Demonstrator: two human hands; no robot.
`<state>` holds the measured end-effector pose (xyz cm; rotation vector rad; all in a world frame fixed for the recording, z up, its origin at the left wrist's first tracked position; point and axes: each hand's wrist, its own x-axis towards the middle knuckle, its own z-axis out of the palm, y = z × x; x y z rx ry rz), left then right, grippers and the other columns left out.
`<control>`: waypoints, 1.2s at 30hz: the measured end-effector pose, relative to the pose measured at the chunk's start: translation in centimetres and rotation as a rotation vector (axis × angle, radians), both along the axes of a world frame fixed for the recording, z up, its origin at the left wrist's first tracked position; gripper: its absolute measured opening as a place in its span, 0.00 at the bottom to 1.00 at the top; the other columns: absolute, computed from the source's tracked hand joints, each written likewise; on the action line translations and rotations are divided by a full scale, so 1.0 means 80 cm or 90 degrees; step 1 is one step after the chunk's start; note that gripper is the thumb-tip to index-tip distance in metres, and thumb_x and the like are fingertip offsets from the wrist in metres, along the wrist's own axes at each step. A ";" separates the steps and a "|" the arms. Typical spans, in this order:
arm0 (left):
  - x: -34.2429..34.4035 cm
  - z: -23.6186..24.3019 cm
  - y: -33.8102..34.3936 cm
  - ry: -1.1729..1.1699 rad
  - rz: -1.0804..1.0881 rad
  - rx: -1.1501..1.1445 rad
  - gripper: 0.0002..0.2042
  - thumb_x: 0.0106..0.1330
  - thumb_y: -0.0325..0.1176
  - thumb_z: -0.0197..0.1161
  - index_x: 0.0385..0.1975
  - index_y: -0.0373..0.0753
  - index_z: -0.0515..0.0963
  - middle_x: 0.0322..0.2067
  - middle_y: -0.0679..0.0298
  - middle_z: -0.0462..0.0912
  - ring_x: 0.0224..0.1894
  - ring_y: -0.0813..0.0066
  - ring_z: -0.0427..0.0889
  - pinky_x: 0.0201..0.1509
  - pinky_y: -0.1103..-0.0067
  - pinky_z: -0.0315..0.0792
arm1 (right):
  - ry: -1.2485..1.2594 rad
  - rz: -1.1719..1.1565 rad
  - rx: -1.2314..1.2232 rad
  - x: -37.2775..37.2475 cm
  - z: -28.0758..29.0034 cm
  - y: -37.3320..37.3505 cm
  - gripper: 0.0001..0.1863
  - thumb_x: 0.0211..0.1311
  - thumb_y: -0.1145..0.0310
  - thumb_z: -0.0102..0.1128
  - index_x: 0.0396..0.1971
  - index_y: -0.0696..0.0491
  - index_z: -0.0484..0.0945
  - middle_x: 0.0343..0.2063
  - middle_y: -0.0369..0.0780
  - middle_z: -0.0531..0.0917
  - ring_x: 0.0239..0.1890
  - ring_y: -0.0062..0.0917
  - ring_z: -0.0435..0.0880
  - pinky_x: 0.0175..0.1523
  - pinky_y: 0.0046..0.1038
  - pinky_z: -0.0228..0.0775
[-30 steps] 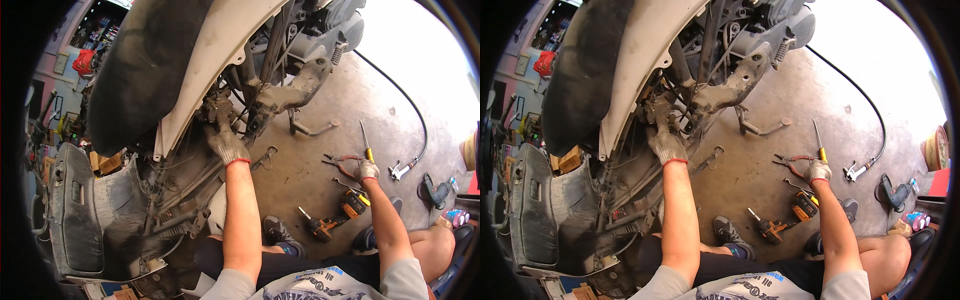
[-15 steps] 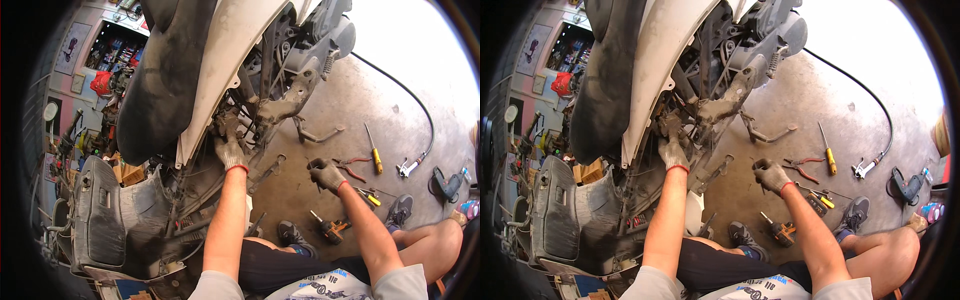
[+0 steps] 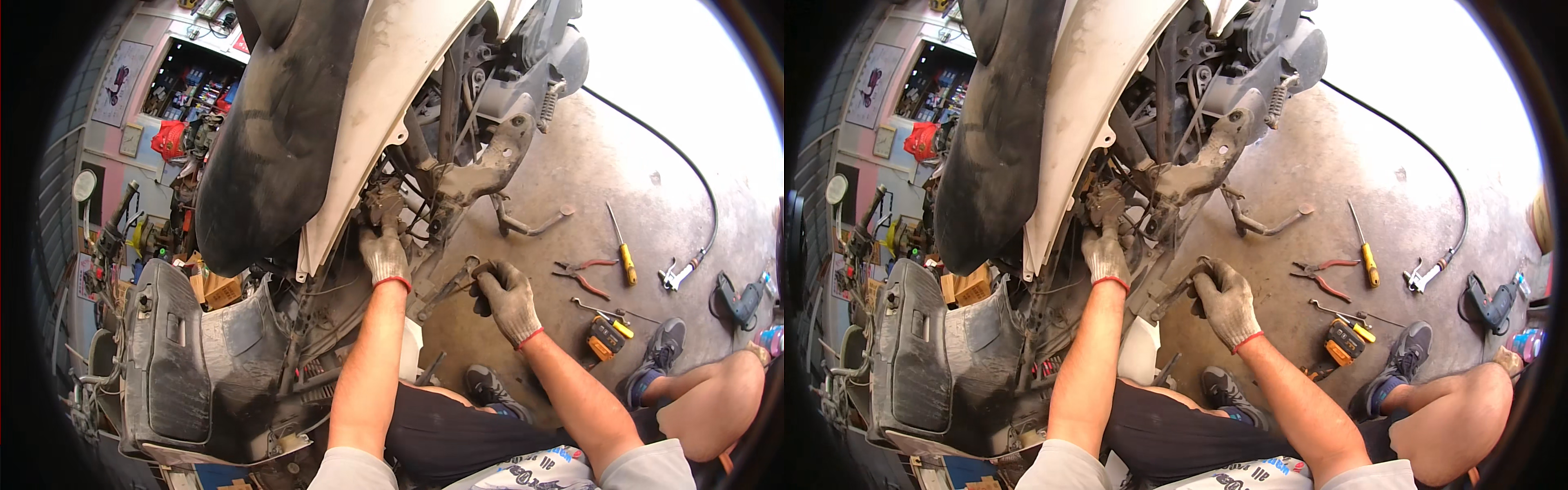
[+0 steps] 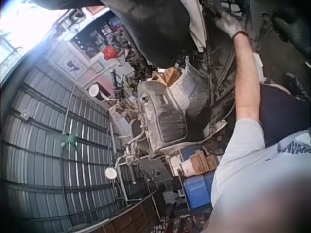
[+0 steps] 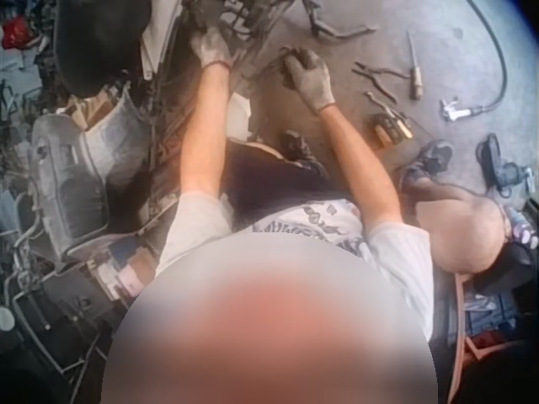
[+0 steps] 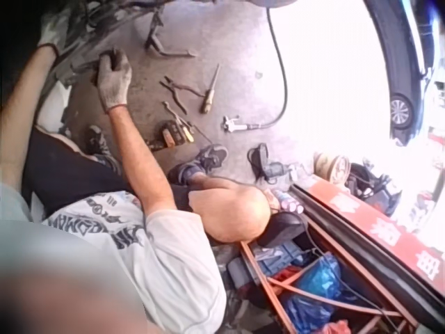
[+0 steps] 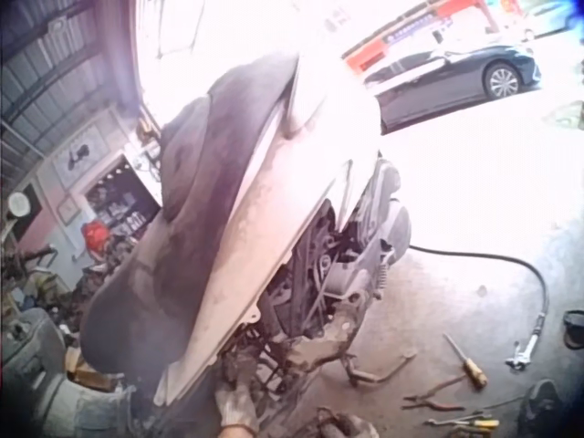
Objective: The recorder is working on the internal components of a motorcycle, specifically adjusting cables and wires.
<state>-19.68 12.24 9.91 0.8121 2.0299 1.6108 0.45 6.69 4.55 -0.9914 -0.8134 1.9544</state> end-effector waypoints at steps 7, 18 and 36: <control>-0.008 -0.006 0.002 -0.027 -0.005 0.015 0.13 0.71 0.39 0.60 0.47 0.37 0.74 0.28 0.69 0.80 0.23 0.84 0.75 0.25 0.86 0.70 | 0.201 -0.171 -0.030 -0.049 0.004 -0.005 0.13 0.68 0.72 0.50 0.47 0.63 0.76 0.32 0.43 0.84 0.27 0.23 0.83 0.31 0.24 0.76; 0.004 0.001 -0.003 -0.020 -0.026 -0.045 0.20 0.72 0.50 0.55 0.38 0.35 0.75 0.25 0.67 0.78 0.23 0.80 0.72 0.26 0.80 0.68 | 0.258 -0.169 -0.099 -0.101 0.024 0.011 0.19 0.68 0.72 0.45 0.54 0.68 0.67 0.34 0.46 0.84 0.28 0.25 0.84 0.32 0.24 0.77; -0.007 -0.004 -0.002 -0.068 -0.061 -0.056 0.18 0.73 0.49 0.54 0.38 0.36 0.76 0.26 0.65 0.80 0.24 0.78 0.77 0.27 0.79 0.73 | 0.159 -0.174 -0.039 -0.117 0.015 0.013 0.17 0.68 0.72 0.45 0.50 0.68 0.71 0.29 0.44 0.84 0.24 0.24 0.83 0.29 0.23 0.76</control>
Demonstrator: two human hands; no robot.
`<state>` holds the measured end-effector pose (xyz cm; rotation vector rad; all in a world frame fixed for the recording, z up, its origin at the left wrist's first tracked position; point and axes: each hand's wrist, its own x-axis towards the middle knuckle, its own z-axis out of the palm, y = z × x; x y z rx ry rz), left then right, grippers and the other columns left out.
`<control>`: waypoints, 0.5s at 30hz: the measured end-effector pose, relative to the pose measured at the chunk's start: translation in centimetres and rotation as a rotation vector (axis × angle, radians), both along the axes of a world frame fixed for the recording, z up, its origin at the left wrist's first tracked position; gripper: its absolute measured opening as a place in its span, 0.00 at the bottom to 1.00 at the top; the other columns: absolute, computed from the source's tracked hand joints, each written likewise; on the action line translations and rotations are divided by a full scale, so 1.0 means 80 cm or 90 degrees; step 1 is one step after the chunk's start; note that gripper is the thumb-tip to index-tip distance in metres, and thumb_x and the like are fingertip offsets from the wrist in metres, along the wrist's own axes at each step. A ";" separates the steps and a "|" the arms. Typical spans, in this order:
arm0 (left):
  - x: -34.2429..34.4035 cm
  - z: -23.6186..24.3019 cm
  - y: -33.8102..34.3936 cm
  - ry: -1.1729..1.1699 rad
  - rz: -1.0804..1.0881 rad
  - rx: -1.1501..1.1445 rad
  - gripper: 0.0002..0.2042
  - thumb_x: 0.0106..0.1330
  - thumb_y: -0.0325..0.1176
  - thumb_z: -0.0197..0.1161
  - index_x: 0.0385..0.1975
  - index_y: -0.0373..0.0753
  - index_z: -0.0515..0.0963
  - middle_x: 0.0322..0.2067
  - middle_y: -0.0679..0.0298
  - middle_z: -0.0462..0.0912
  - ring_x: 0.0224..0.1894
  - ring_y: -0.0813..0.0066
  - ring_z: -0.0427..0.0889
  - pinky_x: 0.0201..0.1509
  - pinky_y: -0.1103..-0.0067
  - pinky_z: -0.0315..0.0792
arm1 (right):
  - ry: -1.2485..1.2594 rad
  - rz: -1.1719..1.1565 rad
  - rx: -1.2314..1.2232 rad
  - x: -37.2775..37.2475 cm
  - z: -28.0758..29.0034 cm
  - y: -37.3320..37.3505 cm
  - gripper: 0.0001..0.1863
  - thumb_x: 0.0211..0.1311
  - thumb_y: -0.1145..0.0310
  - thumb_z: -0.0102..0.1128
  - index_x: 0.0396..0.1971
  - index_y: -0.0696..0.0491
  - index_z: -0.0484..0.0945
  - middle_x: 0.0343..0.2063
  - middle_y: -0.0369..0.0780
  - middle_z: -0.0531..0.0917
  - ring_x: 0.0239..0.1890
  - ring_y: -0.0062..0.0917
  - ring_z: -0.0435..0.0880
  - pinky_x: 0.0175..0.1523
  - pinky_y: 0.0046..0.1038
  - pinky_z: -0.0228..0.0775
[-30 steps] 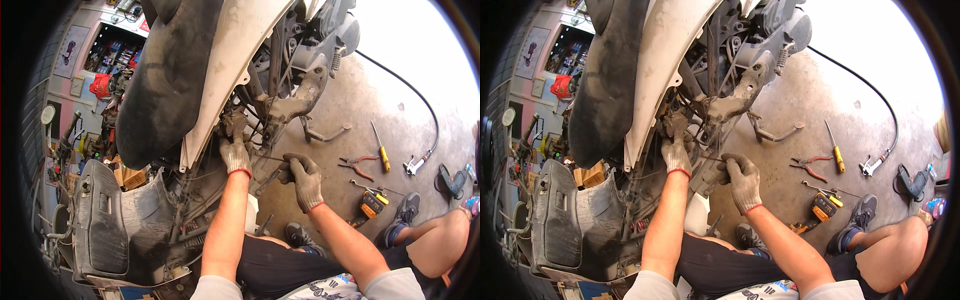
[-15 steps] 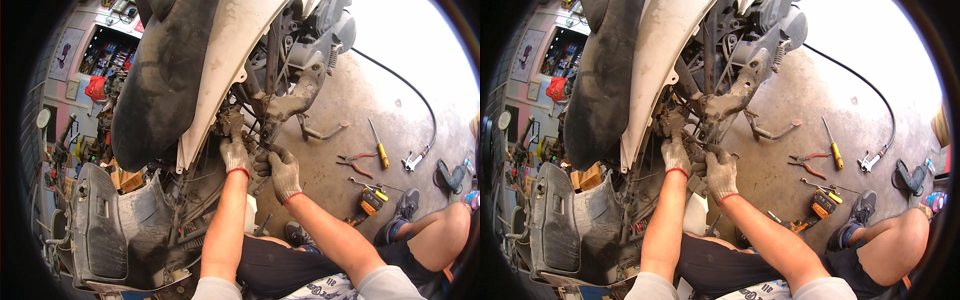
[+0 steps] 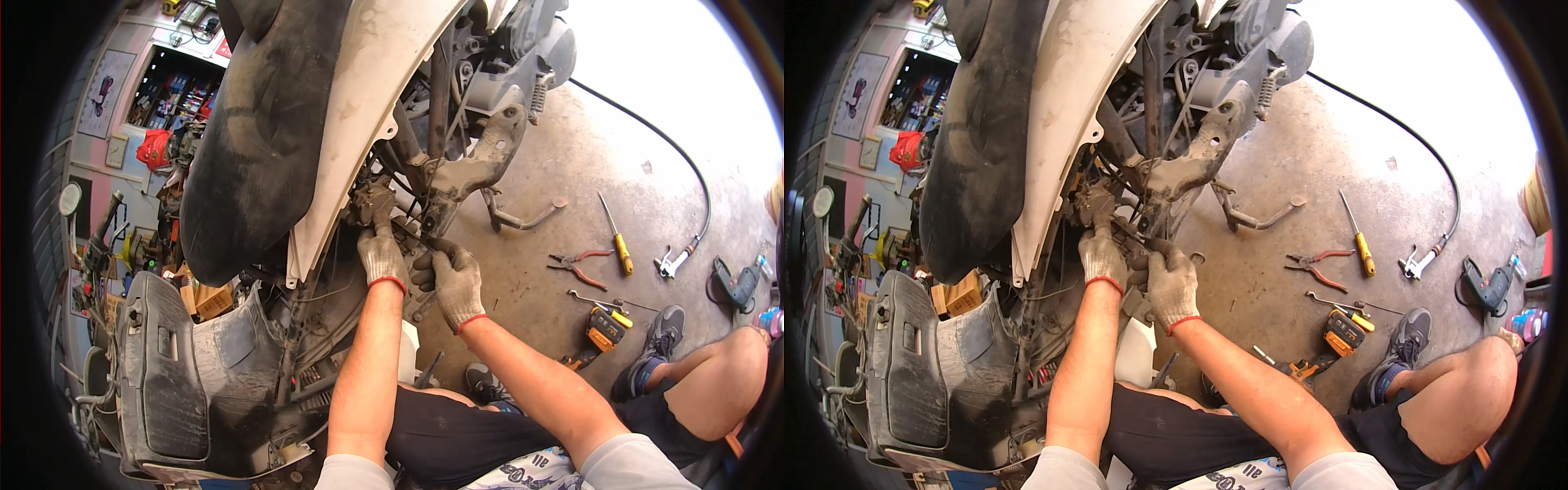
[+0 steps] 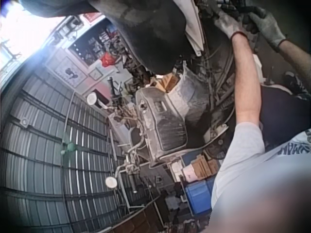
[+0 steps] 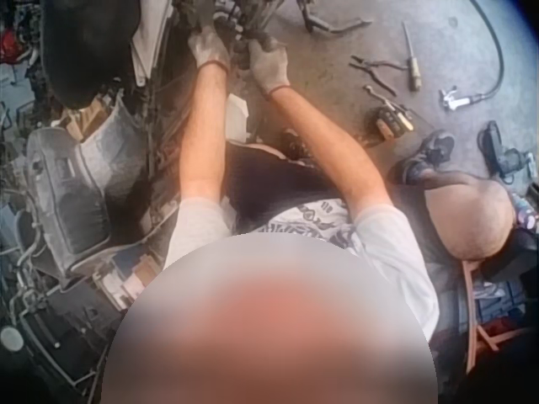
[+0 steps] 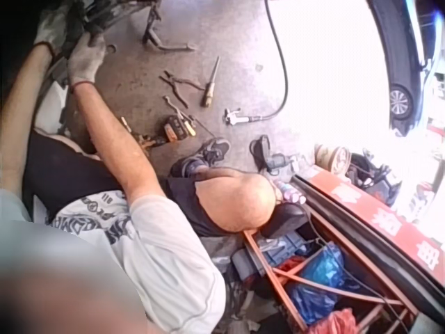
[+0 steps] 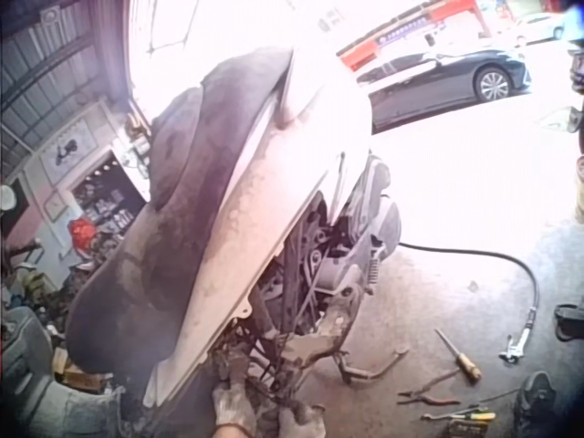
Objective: The recorder is working on the internal components of a motorcycle, specifically adjusting cables and wires.
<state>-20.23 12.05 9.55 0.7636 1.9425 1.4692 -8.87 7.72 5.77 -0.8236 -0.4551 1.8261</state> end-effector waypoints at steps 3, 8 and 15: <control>0.006 0.001 0.001 -0.024 0.000 0.041 0.17 0.73 0.47 0.54 0.39 0.36 0.75 0.27 0.65 0.80 0.24 0.76 0.79 0.27 0.78 0.74 | -0.092 0.012 0.040 0.000 0.001 -0.004 0.17 0.69 0.71 0.45 0.50 0.66 0.73 0.28 0.42 0.84 0.24 0.23 0.83 0.30 0.22 0.76; 0.016 0.007 0.001 -0.078 -0.022 0.049 0.17 0.74 0.47 0.53 0.40 0.36 0.75 0.27 0.66 0.79 0.25 0.76 0.79 0.26 0.78 0.75 | -0.414 -0.026 0.215 -0.018 -0.040 -0.010 0.16 0.69 0.69 0.47 0.51 0.59 0.75 0.28 0.44 0.85 0.25 0.27 0.84 0.33 0.29 0.76; 0.014 0.003 0.003 -0.095 0.010 0.060 0.17 0.74 0.47 0.53 0.39 0.37 0.75 0.25 0.66 0.79 0.23 0.76 0.79 0.26 0.78 0.75 | -0.630 0.014 0.337 0.001 -0.010 -0.012 0.14 0.67 0.66 0.50 0.47 0.54 0.77 0.25 0.49 0.83 0.30 0.40 0.84 0.39 0.40 0.74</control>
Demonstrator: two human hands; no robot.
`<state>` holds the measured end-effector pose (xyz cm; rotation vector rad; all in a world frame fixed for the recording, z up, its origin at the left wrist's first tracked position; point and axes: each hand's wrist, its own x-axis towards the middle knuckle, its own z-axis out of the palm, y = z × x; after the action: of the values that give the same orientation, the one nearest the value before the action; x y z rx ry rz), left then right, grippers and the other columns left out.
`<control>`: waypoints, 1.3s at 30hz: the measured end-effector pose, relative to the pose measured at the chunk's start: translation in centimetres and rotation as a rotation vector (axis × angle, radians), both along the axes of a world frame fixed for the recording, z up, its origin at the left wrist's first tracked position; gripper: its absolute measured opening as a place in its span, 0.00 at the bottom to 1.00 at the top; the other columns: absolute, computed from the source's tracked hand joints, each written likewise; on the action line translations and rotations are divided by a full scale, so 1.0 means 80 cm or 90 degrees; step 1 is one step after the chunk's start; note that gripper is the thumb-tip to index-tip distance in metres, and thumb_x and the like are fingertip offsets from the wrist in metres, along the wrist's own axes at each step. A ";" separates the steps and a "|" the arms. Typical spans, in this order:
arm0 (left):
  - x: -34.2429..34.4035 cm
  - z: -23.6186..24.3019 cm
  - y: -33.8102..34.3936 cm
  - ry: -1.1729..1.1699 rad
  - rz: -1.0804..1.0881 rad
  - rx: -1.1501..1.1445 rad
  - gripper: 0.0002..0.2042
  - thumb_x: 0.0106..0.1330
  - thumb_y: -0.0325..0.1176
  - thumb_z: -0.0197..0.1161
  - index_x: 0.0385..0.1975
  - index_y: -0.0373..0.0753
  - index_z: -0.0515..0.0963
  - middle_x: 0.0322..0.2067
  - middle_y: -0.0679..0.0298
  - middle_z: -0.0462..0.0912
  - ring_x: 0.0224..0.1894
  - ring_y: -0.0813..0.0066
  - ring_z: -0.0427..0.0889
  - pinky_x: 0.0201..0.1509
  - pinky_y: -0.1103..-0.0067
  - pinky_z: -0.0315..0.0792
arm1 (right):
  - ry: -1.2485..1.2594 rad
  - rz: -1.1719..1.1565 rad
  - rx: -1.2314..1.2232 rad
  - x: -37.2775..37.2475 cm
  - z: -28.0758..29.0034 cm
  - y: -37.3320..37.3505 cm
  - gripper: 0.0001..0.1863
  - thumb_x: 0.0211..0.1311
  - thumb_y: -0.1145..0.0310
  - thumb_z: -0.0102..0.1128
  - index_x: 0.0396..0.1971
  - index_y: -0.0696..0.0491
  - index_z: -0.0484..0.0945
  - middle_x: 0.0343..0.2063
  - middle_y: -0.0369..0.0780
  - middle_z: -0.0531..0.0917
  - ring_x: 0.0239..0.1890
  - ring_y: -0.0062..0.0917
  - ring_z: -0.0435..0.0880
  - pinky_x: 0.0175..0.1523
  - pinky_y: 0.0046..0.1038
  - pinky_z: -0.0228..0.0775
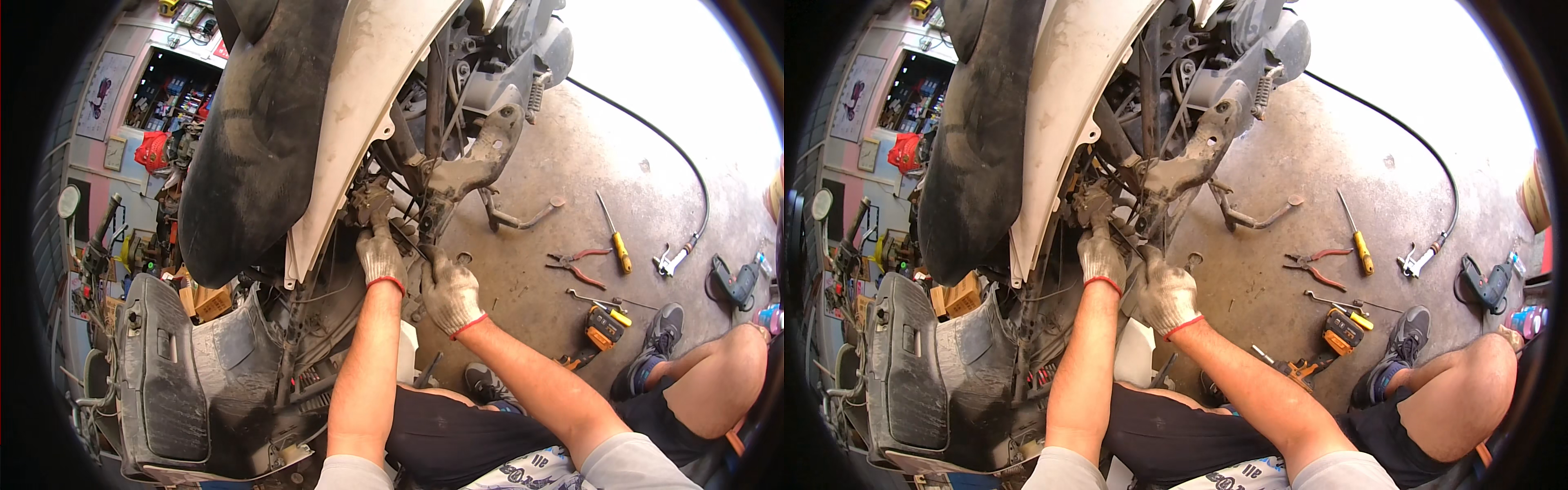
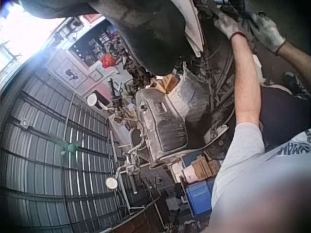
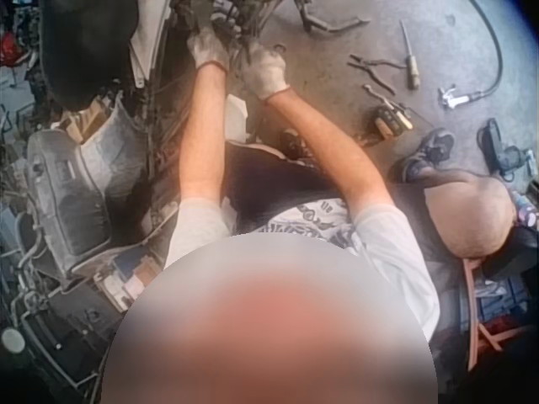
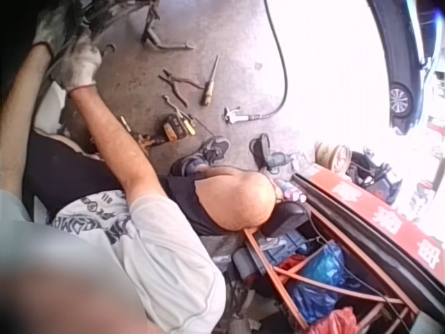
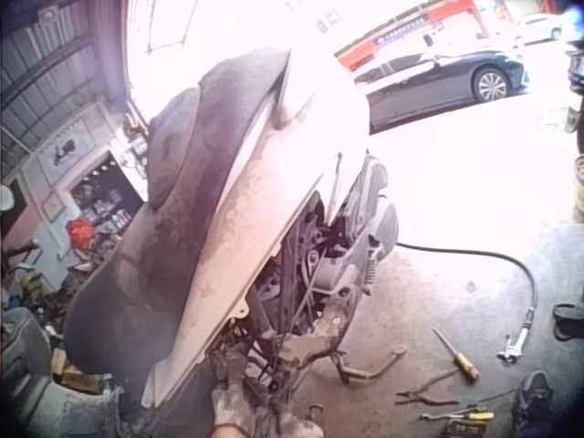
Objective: The recorder is working on the internal components of a motorcycle, specifically adjusting cables and wires.
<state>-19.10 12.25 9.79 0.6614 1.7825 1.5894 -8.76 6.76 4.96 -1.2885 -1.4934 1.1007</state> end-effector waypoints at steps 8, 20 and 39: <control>-0.012 0.000 -0.001 0.084 -0.004 -0.102 0.21 0.73 0.54 0.50 0.35 0.40 0.75 0.21 0.67 0.77 0.17 0.79 0.73 0.18 0.80 0.65 | 0.835 0.212 -0.670 0.022 0.022 0.026 0.13 0.66 0.68 0.46 0.43 0.55 0.79 0.17 0.33 0.75 0.12 0.19 0.64 0.19 0.26 0.56; -0.008 0.014 -0.004 -0.015 -0.015 -0.149 0.21 0.74 0.53 0.48 0.36 0.41 0.77 0.21 0.69 0.78 0.13 0.84 0.63 0.14 0.83 0.55 | 0.679 0.161 -0.577 0.032 0.036 0.030 0.13 0.67 0.68 0.49 0.44 0.59 0.75 0.18 0.34 0.74 0.13 0.18 0.66 0.20 0.22 0.59; 0.012 0.022 0.000 -0.074 0.014 -0.114 0.20 0.74 0.50 0.51 0.28 0.41 0.76 0.16 0.71 0.70 0.14 0.85 0.63 0.14 0.85 0.54 | 0.779 0.172 -0.614 0.046 0.022 0.023 0.15 0.69 0.67 0.51 0.50 0.59 0.71 0.20 0.36 0.76 0.15 0.20 0.70 0.24 0.24 0.64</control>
<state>-18.17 12.23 11.58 0.4573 1.8247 1.4321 -5.05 8.63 6.75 -0.6027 -0.1483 2.3409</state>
